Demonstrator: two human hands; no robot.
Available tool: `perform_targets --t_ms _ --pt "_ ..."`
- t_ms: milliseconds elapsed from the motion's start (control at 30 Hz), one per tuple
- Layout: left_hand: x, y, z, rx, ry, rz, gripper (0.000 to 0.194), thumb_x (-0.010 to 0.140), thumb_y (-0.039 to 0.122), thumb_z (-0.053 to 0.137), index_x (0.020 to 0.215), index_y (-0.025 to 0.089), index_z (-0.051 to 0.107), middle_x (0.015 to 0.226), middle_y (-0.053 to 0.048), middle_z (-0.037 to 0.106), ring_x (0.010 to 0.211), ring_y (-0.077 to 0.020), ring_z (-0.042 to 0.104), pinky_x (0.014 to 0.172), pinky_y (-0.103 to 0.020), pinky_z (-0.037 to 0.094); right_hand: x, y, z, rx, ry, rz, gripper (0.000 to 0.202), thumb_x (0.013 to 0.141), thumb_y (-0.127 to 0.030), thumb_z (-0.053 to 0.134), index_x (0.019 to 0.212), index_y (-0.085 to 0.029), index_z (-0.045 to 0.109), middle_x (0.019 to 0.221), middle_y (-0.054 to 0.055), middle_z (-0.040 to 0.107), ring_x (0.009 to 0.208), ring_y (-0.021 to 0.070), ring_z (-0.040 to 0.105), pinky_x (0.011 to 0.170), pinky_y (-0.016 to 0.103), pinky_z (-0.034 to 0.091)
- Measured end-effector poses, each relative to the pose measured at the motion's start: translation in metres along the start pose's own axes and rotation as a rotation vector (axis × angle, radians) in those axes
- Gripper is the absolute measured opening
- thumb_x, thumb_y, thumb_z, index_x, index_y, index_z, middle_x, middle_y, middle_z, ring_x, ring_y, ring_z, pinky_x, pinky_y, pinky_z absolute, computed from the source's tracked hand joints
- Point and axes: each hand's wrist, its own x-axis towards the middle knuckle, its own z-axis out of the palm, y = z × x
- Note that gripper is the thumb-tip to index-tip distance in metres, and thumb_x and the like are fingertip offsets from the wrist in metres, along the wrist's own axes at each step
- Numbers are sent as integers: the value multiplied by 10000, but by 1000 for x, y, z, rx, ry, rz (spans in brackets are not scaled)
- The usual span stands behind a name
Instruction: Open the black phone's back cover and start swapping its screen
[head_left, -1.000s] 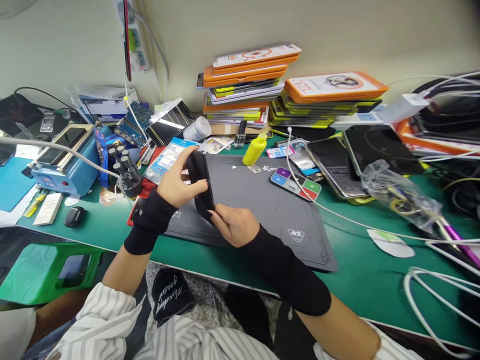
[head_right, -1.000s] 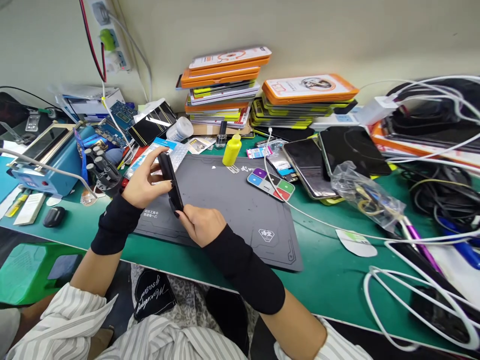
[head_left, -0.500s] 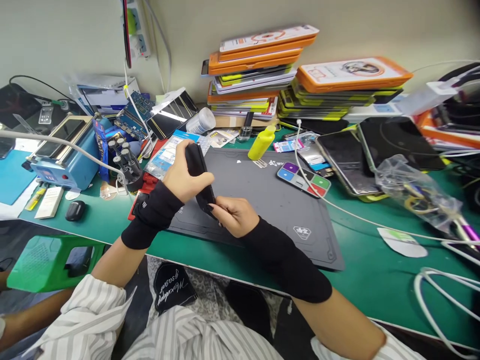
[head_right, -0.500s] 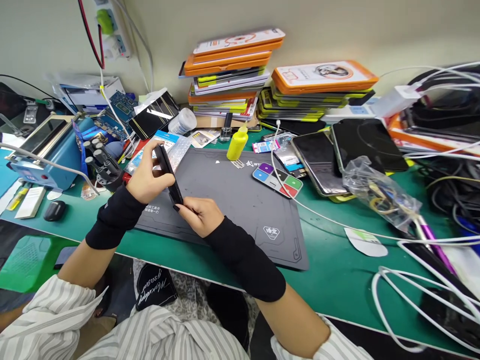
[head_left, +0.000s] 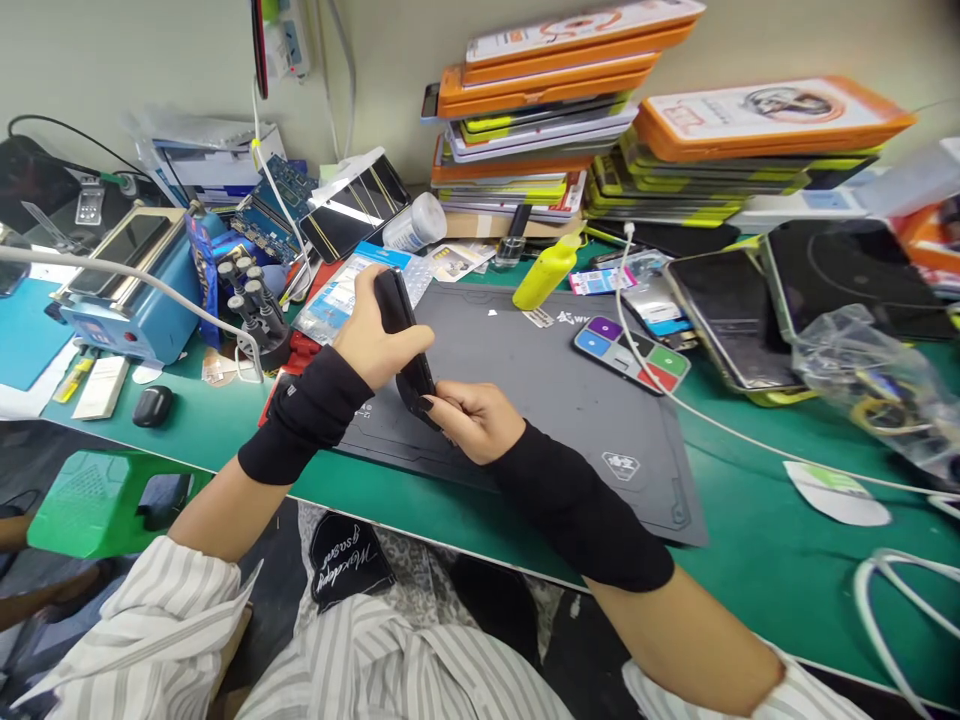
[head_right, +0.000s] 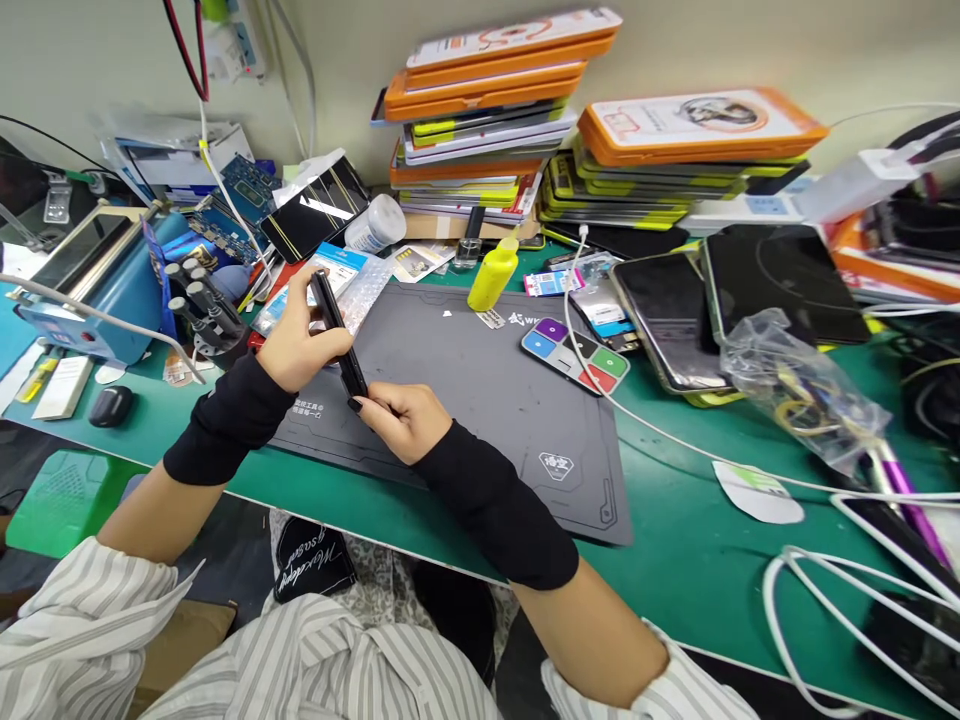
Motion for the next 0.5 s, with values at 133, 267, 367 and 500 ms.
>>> perform_targets --t_ms 133,267,367,500 --pt "1 1 2 -6 11 -11 655 607 313 551 1185 257 250 728 16 398 664 58 403 695 -205 474 0 1 -1 42 -10 18 404 867 -357 425 535 -185 273 436 -12 344 412 64 312 429 220 262" --pt "2 1 3 -30 0 -19 644 605 306 556 1168 257 248 710 21 375 673 62 391 770 -310 495 0 3 -1 63 -11 39 409 867 -365 428 542 -192 251 444 -14 339 417 64 305 434 227 258" --pt "2 0 2 -59 -5 -24 666 596 295 560 1180 259 241 699 25 365 669 71 372 791 -292 494 0 3 -1 72 -12 48 416 864 -376 431 547 -196 232 450 -18 324 425 63 297 443 230 255" --pt "3 -2 4 -80 11 -53 699 584 341 565 1197 279 236 695 33 392 626 74 359 759 -260 488 -1 6 1 82 -15 52 425 866 -406 429 556 -194 228 461 -22 318 438 63 302 462 226 269"
